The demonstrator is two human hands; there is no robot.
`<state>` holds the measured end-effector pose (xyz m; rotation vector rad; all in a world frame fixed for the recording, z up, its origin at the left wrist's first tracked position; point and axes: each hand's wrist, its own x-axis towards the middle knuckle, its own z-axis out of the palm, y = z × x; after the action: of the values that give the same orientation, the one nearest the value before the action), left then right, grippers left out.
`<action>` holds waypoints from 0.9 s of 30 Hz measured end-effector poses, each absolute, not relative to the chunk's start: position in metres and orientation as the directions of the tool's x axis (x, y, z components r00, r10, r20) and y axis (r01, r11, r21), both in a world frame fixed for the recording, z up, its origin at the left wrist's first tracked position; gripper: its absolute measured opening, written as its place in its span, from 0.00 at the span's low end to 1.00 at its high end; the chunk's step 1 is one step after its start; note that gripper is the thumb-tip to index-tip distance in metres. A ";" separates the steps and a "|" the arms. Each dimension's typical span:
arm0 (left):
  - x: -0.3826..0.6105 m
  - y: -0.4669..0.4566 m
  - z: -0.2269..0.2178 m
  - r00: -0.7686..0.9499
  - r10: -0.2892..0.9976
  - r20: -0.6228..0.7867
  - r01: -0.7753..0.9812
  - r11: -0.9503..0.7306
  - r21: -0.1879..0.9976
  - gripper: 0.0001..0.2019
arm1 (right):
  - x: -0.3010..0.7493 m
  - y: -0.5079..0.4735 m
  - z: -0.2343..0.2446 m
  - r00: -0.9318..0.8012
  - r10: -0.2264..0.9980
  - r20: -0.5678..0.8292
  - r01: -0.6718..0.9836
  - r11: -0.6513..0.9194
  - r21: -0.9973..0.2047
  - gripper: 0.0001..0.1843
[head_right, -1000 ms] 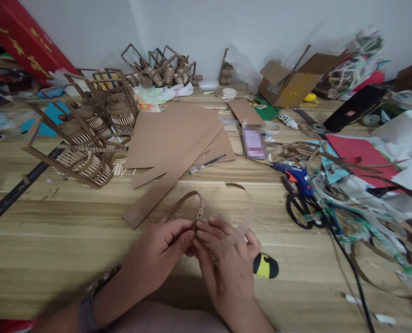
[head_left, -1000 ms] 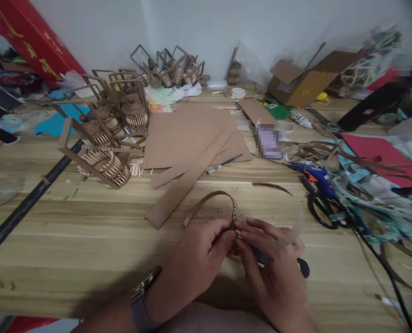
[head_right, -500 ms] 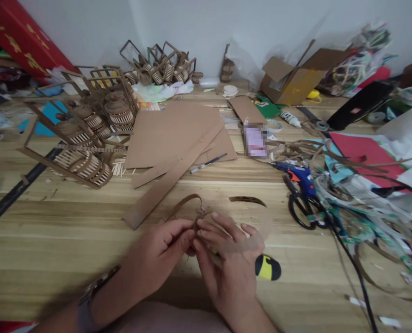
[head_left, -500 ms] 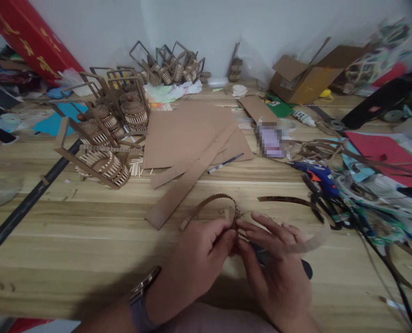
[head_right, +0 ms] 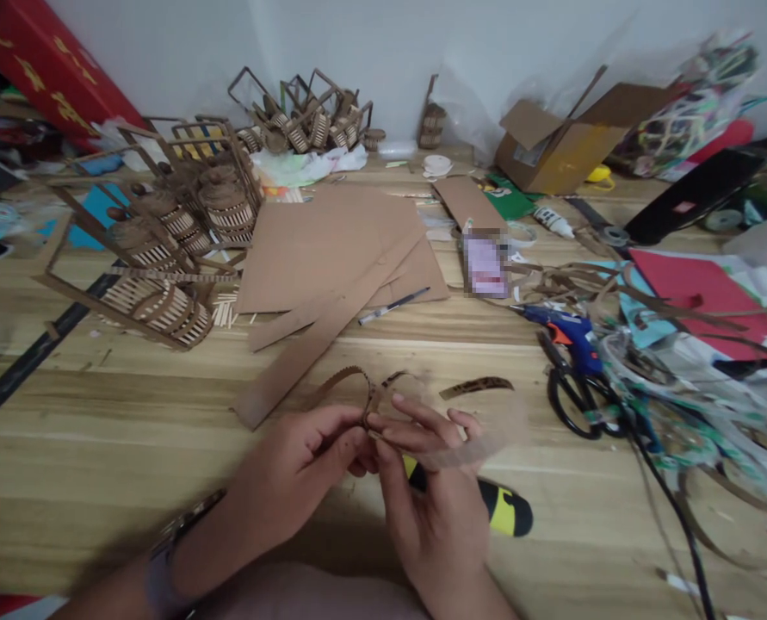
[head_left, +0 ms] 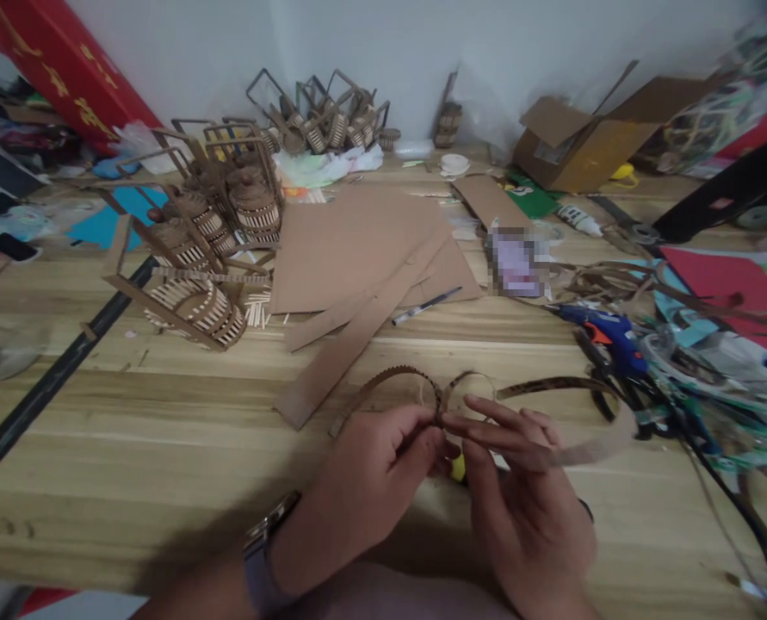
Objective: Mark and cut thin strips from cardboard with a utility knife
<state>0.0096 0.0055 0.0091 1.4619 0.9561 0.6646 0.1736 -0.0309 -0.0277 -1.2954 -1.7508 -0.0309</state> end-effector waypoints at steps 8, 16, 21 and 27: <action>0.011 0.005 0.008 0.535 0.829 -0.163 0.098 0.131 0.987 0.11 | 0.168 -0.026 -0.022 0.251 0.781 0.573 0.591 0.345 -0.729 0.04; 0.005 0.006 0.010 0.567 0.769 -0.295 0.030 0.339 0.940 0.12 | 0.184 -0.005 -0.011 0.439 0.826 0.354 0.428 0.154 -0.891 0.12; -0.006 0.006 0.016 0.602 0.734 -0.314 -0.013 0.402 0.915 0.11 | 0.217 -0.003 0.004 0.655 0.620 0.431 0.500 0.072 -0.863 0.09; -0.026 0.003 0.025 0.691 0.653 -0.309 0.105 0.332 0.937 0.08 | 0.198 -0.026 -0.009 -0.099 0.954 0.282 0.594 0.284 -0.753 0.15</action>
<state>-0.0262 0.0030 0.0249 1.2015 0.7605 0.4070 0.1975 -0.0262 -0.0093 -1.4027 -1.7927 0.5980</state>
